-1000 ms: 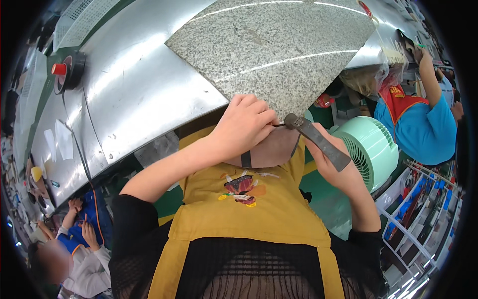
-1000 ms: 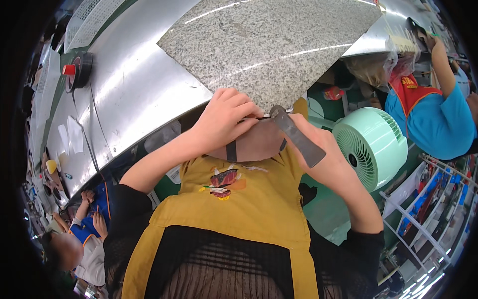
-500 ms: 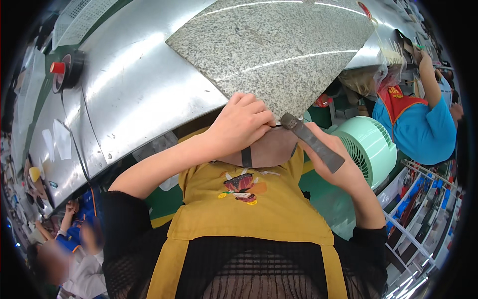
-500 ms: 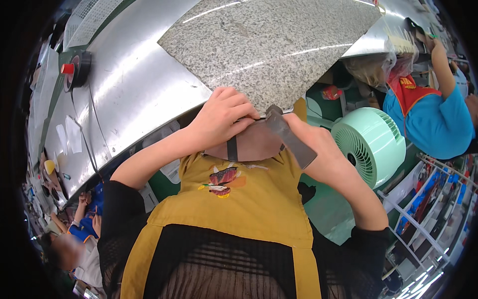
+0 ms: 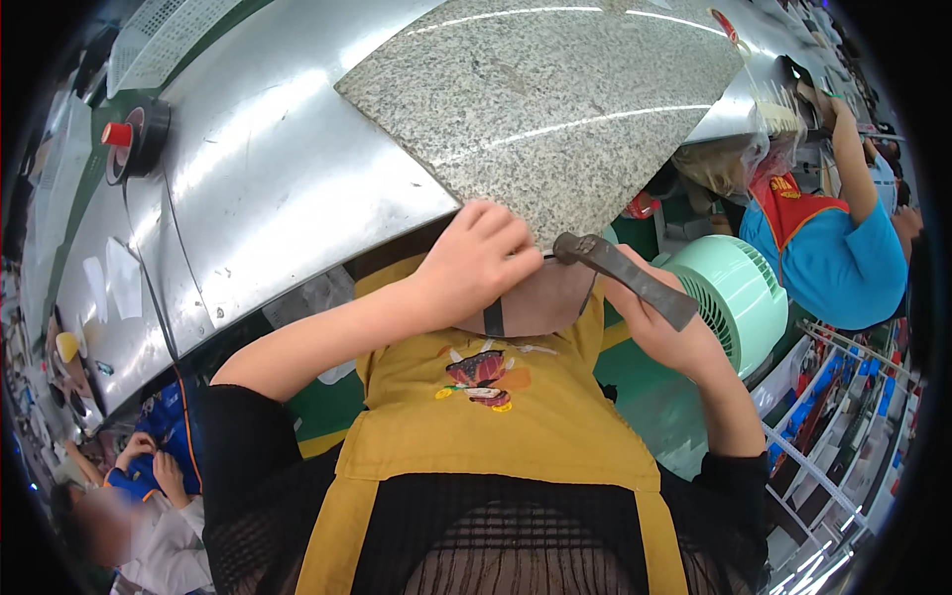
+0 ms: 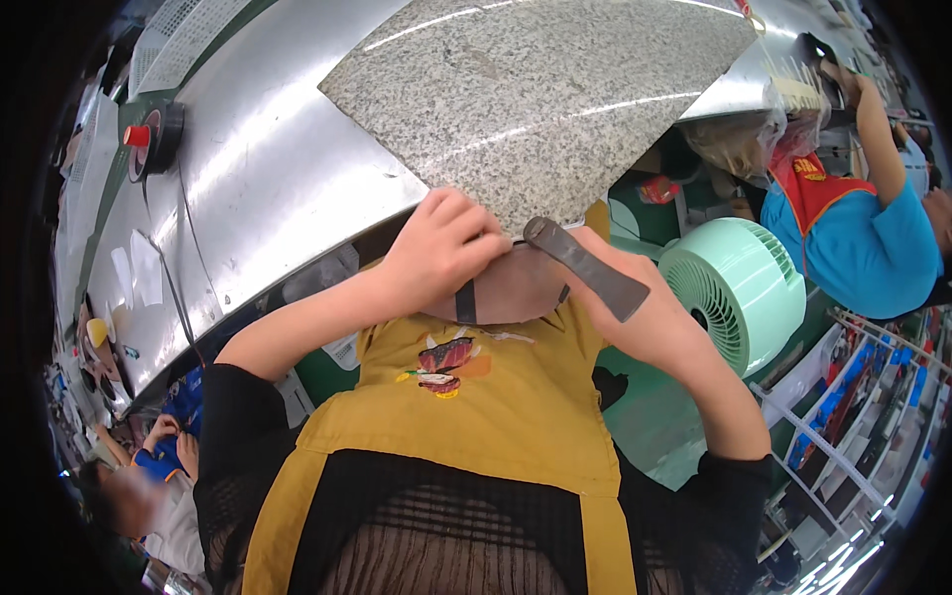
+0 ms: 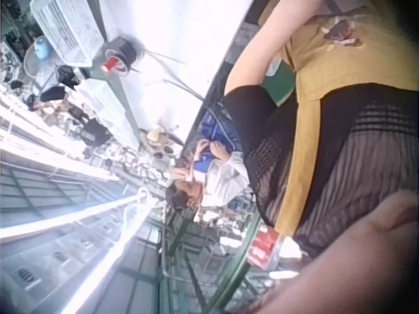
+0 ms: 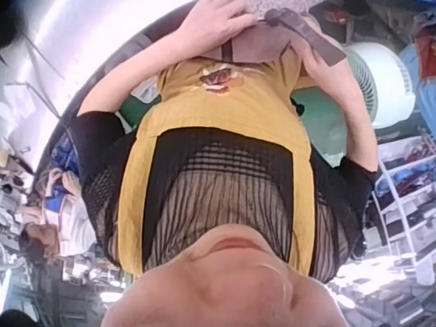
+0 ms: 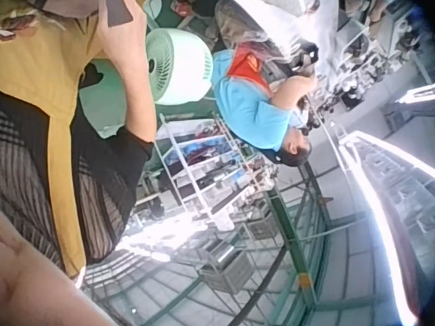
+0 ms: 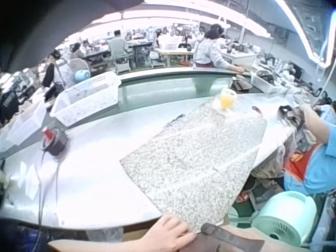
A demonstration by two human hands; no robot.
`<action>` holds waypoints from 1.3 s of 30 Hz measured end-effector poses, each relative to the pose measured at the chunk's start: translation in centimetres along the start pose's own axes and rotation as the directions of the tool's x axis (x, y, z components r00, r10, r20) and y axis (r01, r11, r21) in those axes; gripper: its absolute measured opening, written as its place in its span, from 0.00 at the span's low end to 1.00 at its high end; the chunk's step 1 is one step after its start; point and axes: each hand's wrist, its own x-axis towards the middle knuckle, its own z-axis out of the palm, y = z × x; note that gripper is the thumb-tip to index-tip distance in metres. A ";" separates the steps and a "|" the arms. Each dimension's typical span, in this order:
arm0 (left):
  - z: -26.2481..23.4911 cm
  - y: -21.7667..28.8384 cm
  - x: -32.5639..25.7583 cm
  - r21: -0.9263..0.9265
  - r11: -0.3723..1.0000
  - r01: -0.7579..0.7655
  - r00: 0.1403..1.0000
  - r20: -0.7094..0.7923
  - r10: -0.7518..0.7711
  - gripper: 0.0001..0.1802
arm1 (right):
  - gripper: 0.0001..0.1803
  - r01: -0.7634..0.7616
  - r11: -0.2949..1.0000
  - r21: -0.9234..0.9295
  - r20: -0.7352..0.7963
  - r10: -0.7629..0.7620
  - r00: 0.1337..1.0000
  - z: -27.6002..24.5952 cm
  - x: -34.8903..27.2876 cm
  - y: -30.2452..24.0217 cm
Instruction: The person assembles a shoe by hand, using a hammer to tap the upper onto the sole and a small bottle to apply adhesive. They repeatedly adjust the shoe's position and inspect the fit while working at a factory assembly line.
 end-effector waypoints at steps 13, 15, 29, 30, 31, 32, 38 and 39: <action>0.2 0.2 -0.3 0.119 0.988 -0.099 0.992 -0.060 0.107 0.11 | 0.10 0.049 0.999 -0.002 -0.055 -0.049 0.997 0.1 0.4 -0.9; 0.2 0.4 -0.4 0.136 0.987 -0.088 0.993 -0.060 0.097 0.10 | 0.10 0.114 0.993 0.029 -0.134 -0.109 0.985 0.4 0.2 -1.0; 1.0 1.1 -0.6 0.115 0.988 0.100 0.985 -0.154 -0.082 0.10 | 0.10 0.142 0.982 -0.125 -0.104 -0.156 0.982 1.9 -0.1 0.1; 1.1 1.1 -0.6 0.089 0.990 0.111 0.983 -0.156 -0.096 0.10 | 0.10 0.173 0.957 -0.233 -0.042 -0.188 0.981 2.6 0.1 1.3; 1.0 1.2 -0.5 0.064 0.990 0.129 0.980 -0.160 -0.117 0.10 | 0.10 0.186 0.958 -0.216 -0.054 -0.202 0.978 2.6 0.0 1.3; 0.8 1.1 -0.4 -0.009 0.987 0.160 0.980 -0.117 -0.160 0.10 | 0.10 0.123 0.984 -0.127 -0.066 -0.133 0.989 2.3 -0.1 0.9; -0.2 1.7 1.9 -0.155 0.960 0.234 0.969 -0.048 -0.244 0.08 | 0.13 -0.047 0.998 0.029 -0.146 0.051 0.988 -0.2 -1.5 0.0; 0.6 1.7 1.9 -0.064 0.975 0.212 0.974 -0.069 -0.216 0.08 | 0.13 -0.059 0.998 0.028 -0.160 0.063 0.985 -0.4 -1.6 -0.2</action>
